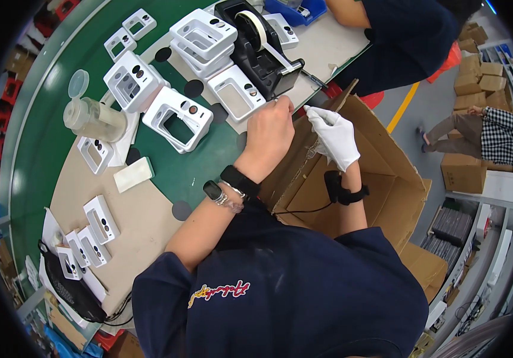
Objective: The person picks up white plastic housings one at a time, wipes them with a cloth, and inserts a small black ring into each one. They carefully clean the various sides and gold-colored tops of the housings before placing them back on the table.
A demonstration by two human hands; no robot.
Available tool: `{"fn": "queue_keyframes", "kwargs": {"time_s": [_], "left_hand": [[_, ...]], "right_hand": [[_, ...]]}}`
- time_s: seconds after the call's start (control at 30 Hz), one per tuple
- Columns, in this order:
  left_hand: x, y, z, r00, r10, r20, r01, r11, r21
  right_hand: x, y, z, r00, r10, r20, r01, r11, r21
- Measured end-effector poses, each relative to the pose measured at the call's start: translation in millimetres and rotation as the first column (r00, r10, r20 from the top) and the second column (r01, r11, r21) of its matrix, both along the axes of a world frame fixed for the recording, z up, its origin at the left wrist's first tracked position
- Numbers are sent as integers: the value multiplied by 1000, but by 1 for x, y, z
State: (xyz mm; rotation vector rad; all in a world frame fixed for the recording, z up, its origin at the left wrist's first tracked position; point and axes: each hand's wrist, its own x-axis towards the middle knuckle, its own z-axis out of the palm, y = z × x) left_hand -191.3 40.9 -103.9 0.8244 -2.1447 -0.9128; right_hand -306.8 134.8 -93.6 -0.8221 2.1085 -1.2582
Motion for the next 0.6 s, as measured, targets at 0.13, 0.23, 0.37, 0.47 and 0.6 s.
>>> {"fn": "queue_keyframes", "kwargs": {"time_s": [0.13, 0.23, 0.37, 0.47, 0.6], "left_hand": [[2, -4, -3, 997, 70, -28, -72, 997, -40], [4, 0, -3, 993, 98, -73, -94, 994, 50], [6, 8, -4, 983, 145, -116, -108, 955, 276], [2, 7, -7, 972, 196, -127, -155, 948, 278], [-4, 5, -15, 987, 148, -67, -138, 982, 132]], "right_hand": [[1, 8, 1, 993, -22, 114, 23, 1000, -1], [-7, 16, -5, 982, 8, 186, -3, 1000, -25], [-9, 20, -8, 979, 11, 201, -1, 999, -47], [-6, 20, -14, 969, 12, 245, -4, 999, -32], [-5, 18, -19, 966, 39, 254, -35, 999, -21]]}}
